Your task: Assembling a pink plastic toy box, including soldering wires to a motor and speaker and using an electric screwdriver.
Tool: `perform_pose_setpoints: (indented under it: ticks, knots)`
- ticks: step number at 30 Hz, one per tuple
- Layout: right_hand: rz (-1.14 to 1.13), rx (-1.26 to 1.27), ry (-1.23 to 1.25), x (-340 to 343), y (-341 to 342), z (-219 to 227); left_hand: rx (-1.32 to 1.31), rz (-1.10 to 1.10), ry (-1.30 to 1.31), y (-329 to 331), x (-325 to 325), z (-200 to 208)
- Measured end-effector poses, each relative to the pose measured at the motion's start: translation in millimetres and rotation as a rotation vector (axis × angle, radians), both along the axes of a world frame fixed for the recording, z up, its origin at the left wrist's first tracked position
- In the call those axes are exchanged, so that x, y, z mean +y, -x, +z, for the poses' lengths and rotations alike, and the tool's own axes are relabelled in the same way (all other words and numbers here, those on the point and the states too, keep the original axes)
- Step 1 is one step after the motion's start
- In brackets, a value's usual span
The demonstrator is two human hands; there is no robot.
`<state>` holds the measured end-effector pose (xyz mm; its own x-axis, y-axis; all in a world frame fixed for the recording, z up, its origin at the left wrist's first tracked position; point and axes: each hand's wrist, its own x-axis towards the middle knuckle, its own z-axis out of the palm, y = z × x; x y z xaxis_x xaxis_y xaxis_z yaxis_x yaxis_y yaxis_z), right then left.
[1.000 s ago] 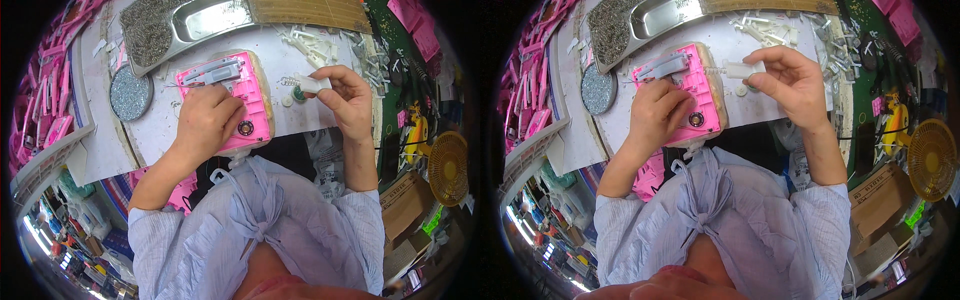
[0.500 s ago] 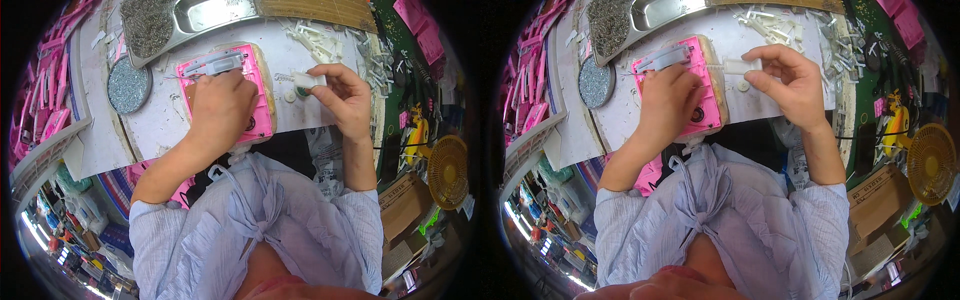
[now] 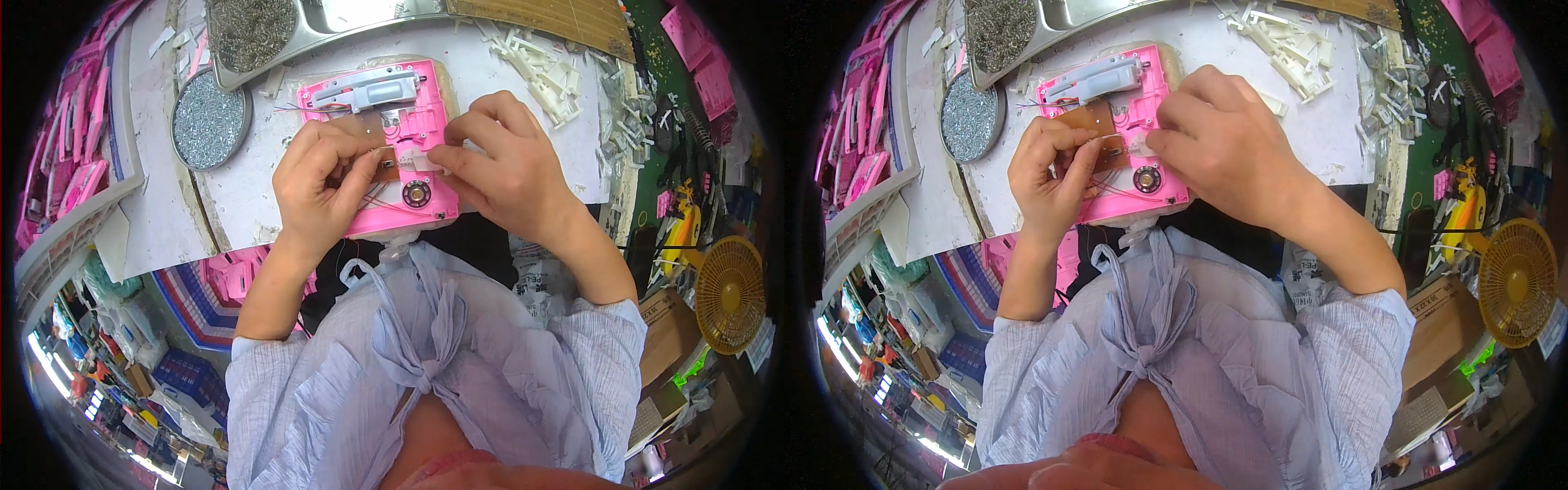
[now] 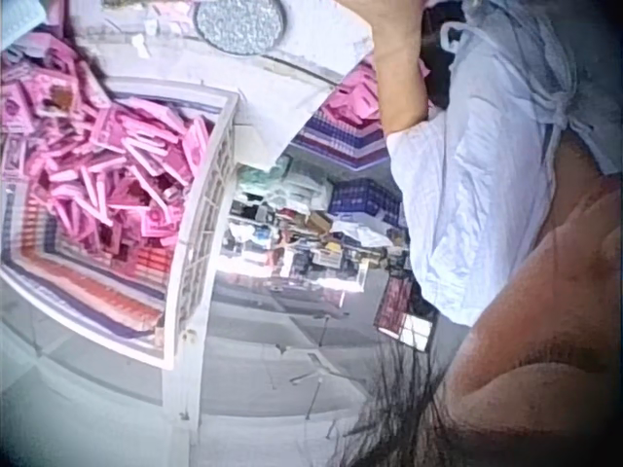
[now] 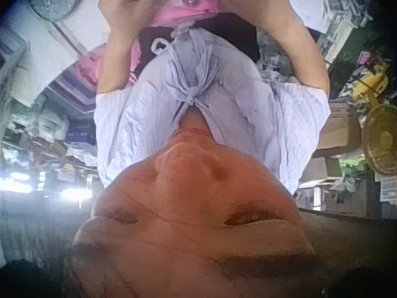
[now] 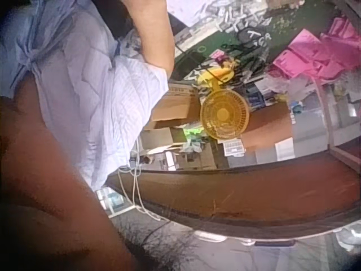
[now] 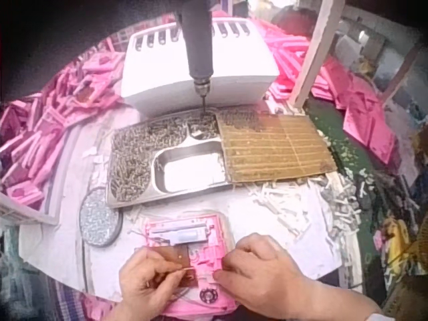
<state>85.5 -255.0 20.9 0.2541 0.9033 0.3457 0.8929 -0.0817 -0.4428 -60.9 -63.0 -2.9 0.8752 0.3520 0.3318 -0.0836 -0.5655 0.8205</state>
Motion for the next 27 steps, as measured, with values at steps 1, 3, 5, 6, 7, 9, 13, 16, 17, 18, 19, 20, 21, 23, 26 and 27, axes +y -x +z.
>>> perform_pose_setpoints:
  ticks: [1, 3, 5, 6, 7, 9, 13, 16, 17, 18, 19, 20, 21, 23, 26, 27]
  knots:
    - [0.014, -0.038, 0.006, 2, 0, 1, -0.004, 0.0, 0.01, -1, -1, -1]
    - [0.075, -0.022, -0.032, 4, -2, 1, -0.008, 0.003, 0.029, 0, -3, -2]
    - [0.11, 0.084, -0.082, 5, -8, -7, -0.019, -0.01, 0.034, 2, -2, -6]
    - [0.116, 0.18, -0.114, 2, -12, -18, -0.026, -0.016, 0.036, 2, -2, -7]
    - [0.122, 0.276, -0.145, 0, -14, -26, -0.035, -0.025, 0.041, 2, -2, -6]
    - [0.113, 0.285, -0.172, -2, -12, -36, -0.05, -0.046, 0.051, 2, -3, -7]
    - [0.056, 0.244, -0.15, 0, -5, -41, -0.063, -0.141, -0.102, 0, 1, -8]
    - [-0.001, 0.084, 0.116, 5, 8, -20, -0.074, -0.236, -0.246, -4, 0, -7]
    - [-0.023, 0.063, 0.119, 4, 11, -17, -0.043, -0.28, -0.275, -5, 0, -7]
    - [-0.029, 0.044, 0.112, 7, 14, -17, -0.005, -0.309, -0.315, -6, 0, -5]
    - [-0.034, 0.025, 0.107, 5, 14, -17, 0.031, -0.338, -0.357, -7, -1, -3]
    - [-0.045, 0.09, 0.053, 1, 13, -20, 0.07, -0.348, -0.403, -8, -1, -3]
    - [-0.054, 0.155, -0.003, -5, 12, -24, 0.073, -0.361, -0.429, -10, -3, -2]
    - [-0.171, 0.224, -0.103, -21, 1, -28, 0.08, -0.381, -0.484, -12, -4, -1]
    - [-0.551, 0.001, -0.104, -76, -62, -25, 0.133, -0.351, -0.505, -8, -8, 5]
    - [-0.758, -0.246, -0.009, -97, -86, -25, 0.146, -0.357, -0.521, -8, -8, 5]
